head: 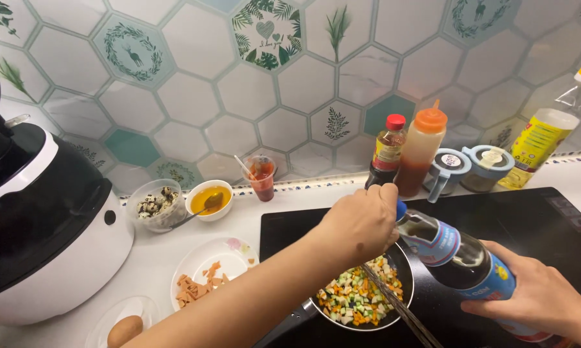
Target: Stir-frying chopped carrots, cucumbers, and meat in a pan on an induction stove while adding condiments.
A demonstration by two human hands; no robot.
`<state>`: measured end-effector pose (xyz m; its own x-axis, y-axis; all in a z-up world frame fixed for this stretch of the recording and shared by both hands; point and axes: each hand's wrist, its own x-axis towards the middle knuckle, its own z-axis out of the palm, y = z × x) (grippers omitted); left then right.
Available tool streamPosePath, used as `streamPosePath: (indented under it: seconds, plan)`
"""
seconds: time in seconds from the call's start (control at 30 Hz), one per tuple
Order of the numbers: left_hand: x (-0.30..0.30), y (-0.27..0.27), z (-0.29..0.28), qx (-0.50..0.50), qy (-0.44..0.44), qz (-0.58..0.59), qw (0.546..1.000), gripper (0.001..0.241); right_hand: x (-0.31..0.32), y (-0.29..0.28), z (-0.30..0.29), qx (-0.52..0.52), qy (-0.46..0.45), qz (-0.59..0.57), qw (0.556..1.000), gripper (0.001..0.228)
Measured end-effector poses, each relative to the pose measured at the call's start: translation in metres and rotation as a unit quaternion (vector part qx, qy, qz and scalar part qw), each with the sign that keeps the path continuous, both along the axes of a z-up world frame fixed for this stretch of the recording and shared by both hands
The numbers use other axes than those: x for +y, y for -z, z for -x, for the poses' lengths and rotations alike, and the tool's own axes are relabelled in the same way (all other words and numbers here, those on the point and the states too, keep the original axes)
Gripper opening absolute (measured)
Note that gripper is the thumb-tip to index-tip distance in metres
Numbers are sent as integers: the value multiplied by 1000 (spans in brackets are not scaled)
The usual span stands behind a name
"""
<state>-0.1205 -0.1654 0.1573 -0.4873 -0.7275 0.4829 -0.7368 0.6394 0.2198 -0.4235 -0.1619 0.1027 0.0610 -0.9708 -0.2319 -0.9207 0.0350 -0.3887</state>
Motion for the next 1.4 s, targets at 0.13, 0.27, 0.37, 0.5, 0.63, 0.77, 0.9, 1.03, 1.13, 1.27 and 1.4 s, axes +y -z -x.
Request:
streamPosePath:
  seconds: [0.13, 0.27, 0.37, 0.5, 0.63, 0.77, 0.9, 1.03, 1.13, 1.27, 1.4]
  plan:
    - [-5, 35, 8, -39, -44, 31, 998, 36, 7, 8, -3, 43, -1, 16, 999, 107]
    - [3, 41, 9, -16, -43, 1, 999, 46, 7, 21, 3, 38, -18, 48, 998, 108]
    - [7, 46, 8, -30, -33, 8, 999, 49, 5, 34, 11, 7, -44, 100, 994, 107]
    - [8, 48, 7, -42, -29, -2, 999, 49, 3, 33, 11, 15, -46, 97, 994, 107]
    - [6, 52, 5, -57, -13, -1, 998, 52, 0, 34, 11, 42, -52, 87, 994, 107]
    - [1, 56, 4, -50, -5, -16, 999, 51, -9, 49, 22, 47, -73, 111, 990, 108]
    - [-15, 75, -20, -116, 12, -29, 993, 22, -20, 67, 41, 30, -171, 229, 958, 102]
    - [-14, 64, -27, -125, 103, -122, 979, 29, -22, 55, 36, 134, -177, 154, 963, 104]
    - [-21, 55, -25, -110, 118, -208, 965, 27, -25, 56, 40, 174, -188, 143, 956, 106]
    - [-38, 62, -21, -130, 129, -239, 954, 26, -33, 59, 45, 227, -206, 123, 944, 106]
    - [-53, 89, -19, -130, 153, -273, 941, 42, -35, 54, 46, 239, -241, 167, 926, 97]
